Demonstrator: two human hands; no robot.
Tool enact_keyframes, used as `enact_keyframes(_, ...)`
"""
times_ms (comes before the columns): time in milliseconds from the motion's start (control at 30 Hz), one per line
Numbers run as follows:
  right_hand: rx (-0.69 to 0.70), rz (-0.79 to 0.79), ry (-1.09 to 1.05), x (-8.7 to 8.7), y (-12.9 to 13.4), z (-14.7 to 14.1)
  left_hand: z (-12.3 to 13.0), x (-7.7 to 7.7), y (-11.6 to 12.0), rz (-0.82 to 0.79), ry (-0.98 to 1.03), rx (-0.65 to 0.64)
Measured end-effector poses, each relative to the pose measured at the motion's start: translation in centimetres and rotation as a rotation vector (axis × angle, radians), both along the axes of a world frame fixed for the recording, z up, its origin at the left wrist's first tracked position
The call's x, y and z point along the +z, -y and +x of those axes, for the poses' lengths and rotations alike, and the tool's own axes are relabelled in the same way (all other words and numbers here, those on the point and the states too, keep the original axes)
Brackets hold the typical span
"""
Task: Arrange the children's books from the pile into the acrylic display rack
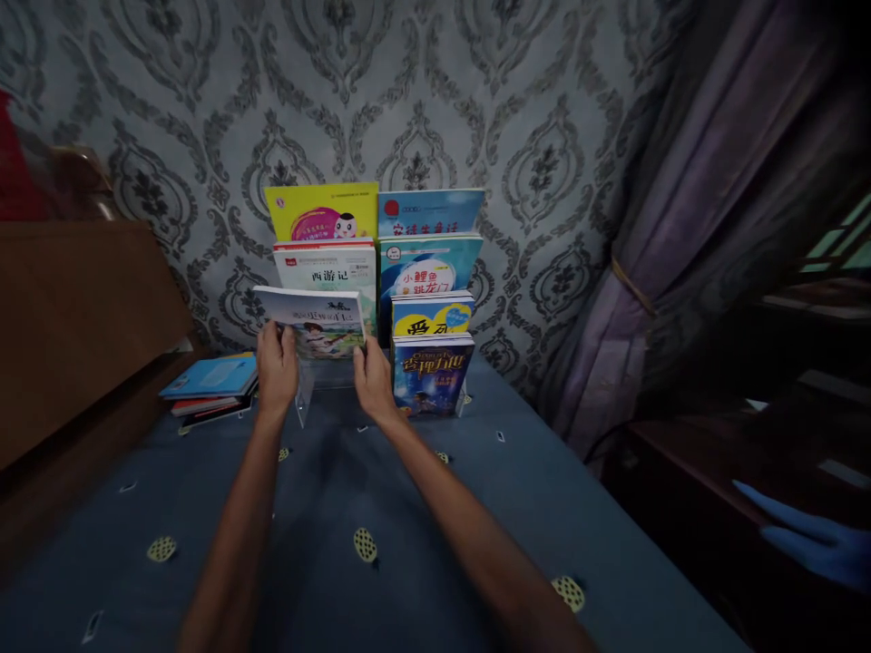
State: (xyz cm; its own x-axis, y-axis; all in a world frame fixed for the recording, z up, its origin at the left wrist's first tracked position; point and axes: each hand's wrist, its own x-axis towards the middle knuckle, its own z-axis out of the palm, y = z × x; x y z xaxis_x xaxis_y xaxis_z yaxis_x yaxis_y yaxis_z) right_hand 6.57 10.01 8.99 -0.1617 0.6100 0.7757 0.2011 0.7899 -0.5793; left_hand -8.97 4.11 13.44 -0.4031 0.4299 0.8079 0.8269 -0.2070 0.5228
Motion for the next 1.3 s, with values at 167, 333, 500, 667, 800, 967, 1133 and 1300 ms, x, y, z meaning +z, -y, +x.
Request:
enact_keyframes(167,-0.009,-0.053,0.048,-0.7,-1.4,-0.2,-0.5,-0.5,-0.7,-0.097,-0.045,0.031)
enact_keyframes(333,-0.123,-0.100,0.146,-1.1,-2.2,-0.6,-0.7,-1.1,-1.0,-0.193,-0.102,0.086)
enact_keyframes(500,-0.216,-0.093,0.135,-0.7,-1.5,-0.4,-0.4,-1.8,-1.1,-0.267,-0.146,0.141)
enact_keyframes(667,-0.181,-0.088,0.069,-0.3,-0.9,-0.3,-0.4,-1.7,-0.8,-0.257,-0.136,0.145)
enact_keyframes(800,-0.126,-0.059,0.039,-0.6,-1.1,-0.3,0.1,-1.4,-0.4,-0.292,-0.109,0.189)
enact_keyframes(967,-0.091,-0.058,0.054,-0.8,-1.6,-0.1,0.8,-1.3,-0.4,-0.305,-0.086,0.244)
enact_keyframes(1133,-0.020,-0.088,0.079,-0.7,-2.3,0.1,0.4,-0.9,-1.2,-0.350,-0.115,0.240)
enact_keyframes(1300,-0.037,-0.071,0.102,-0.4,-2.7,0.5,0.2,-0.2,-1.8,-0.432,-0.142,0.298)
